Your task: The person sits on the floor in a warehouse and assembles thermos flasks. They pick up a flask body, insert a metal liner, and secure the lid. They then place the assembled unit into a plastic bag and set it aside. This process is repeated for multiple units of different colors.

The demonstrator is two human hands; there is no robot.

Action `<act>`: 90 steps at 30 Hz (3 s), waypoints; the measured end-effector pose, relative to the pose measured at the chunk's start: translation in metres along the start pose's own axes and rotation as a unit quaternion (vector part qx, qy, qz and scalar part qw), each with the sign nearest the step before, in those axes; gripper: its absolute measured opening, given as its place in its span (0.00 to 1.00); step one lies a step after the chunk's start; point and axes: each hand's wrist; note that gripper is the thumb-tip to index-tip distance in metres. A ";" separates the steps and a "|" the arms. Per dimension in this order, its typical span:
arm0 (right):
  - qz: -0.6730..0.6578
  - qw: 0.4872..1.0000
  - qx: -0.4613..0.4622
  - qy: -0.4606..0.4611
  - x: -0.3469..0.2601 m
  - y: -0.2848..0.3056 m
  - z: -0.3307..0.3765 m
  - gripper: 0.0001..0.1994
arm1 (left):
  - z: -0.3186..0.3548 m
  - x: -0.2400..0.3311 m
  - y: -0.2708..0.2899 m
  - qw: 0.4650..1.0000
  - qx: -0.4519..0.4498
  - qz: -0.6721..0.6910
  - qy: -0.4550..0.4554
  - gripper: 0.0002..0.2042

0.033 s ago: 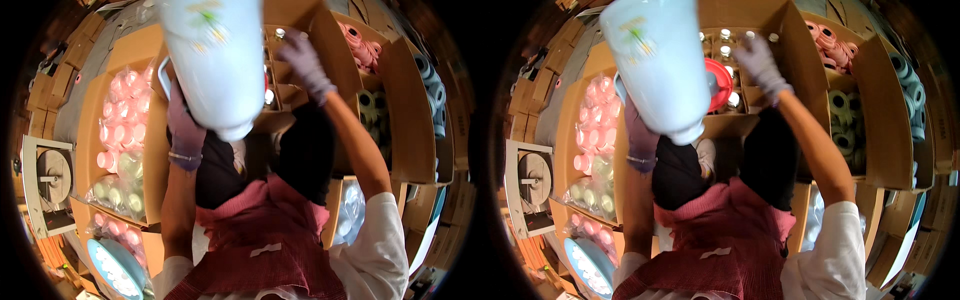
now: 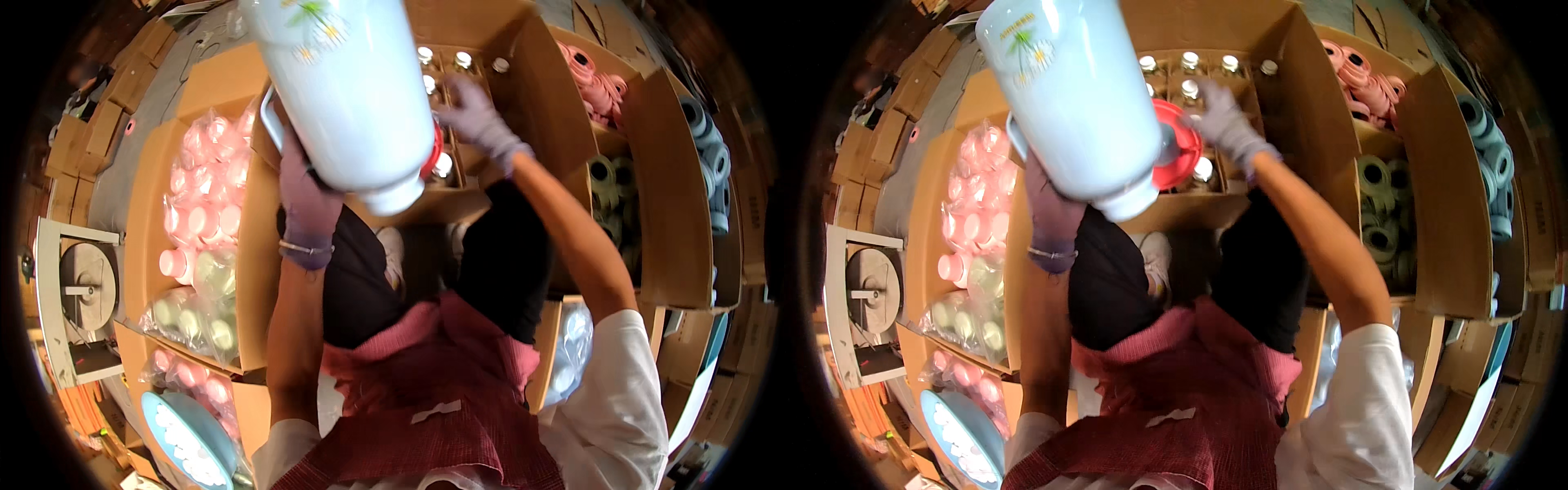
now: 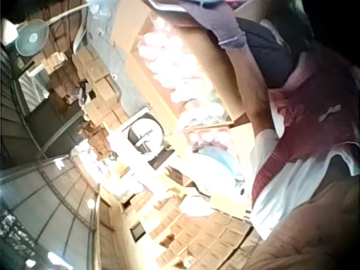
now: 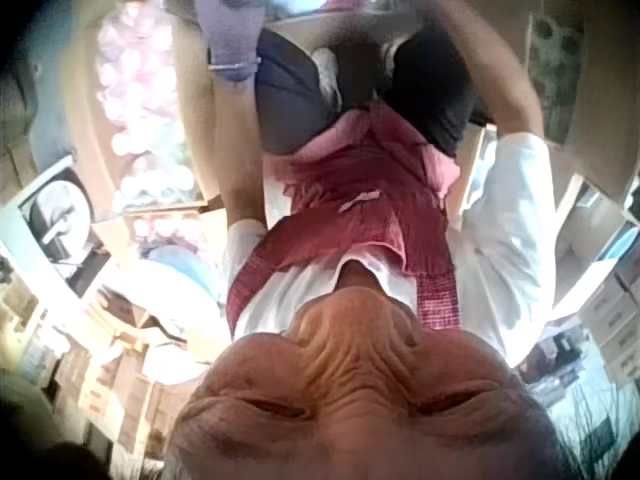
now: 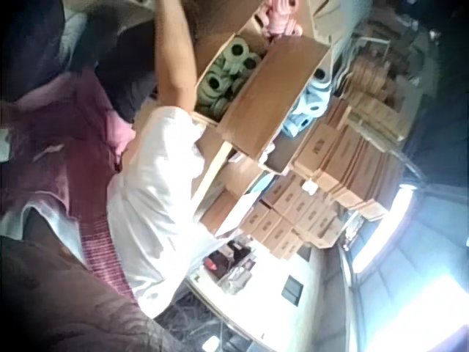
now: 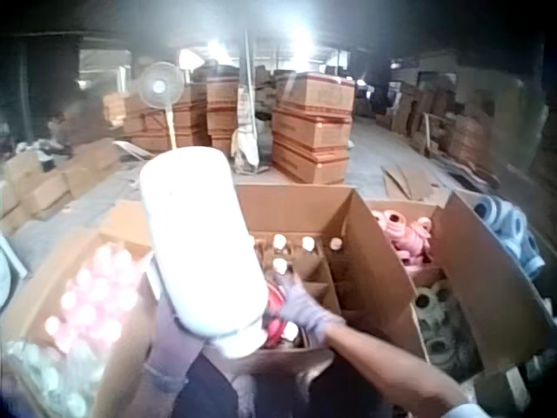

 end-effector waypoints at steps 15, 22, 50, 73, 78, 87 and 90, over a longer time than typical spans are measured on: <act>0.004 0.975 0.176 0.138 -0.024 -0.007 0.088 0.36 | -0.053 -0.057 0.038 0.992 0.100 0.060 0.042 0.26; -0.711 0.630 -0.119 -0.289 -0.097 -0.035 0.087 0.32 | -0.043 -0.076 0.031 0.995 0.091 -0.016 0.045 0.29; -0.005 0.982 -0.112 -0.153 0.020 -0.103 0.002 0.18 | -0.014 0.119 0.039 0.792 -0.002 -0.597 -0.133 0.13; 0.268 0.622 -0.077 0.732 -0.188 0.106 0.127 0.12 | -0.009 0.025 0.087 0.847 -0.202 -0.310 0.382 0.14; 0.324 0.583 -0.114 0.736 -0.194 0.109 0.125 0.16 | -0.005 0.025 0.077 0.833 -0.202 -0.292 0.425 0.14; 0.186 0.777 -0.194 0.569 -0.168 0.092 0.134 0.07 | 0.010 0.038 0.054 0.789 -0.223 -0.457 0.345 0.14; 0.003 0.955 -0.147 0.257 -0.139 0.079 0.160 0.13 | 0.035 0.060 0.051 0.791 -0.173 -0.533 0.244 0.10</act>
Point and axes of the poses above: each hand's wrist, its own z-axis away from the middle knuckle, its own y-axis out of the back of the hand, x = y × z, and after that the axes turned 7 degrees about -y, right-handed
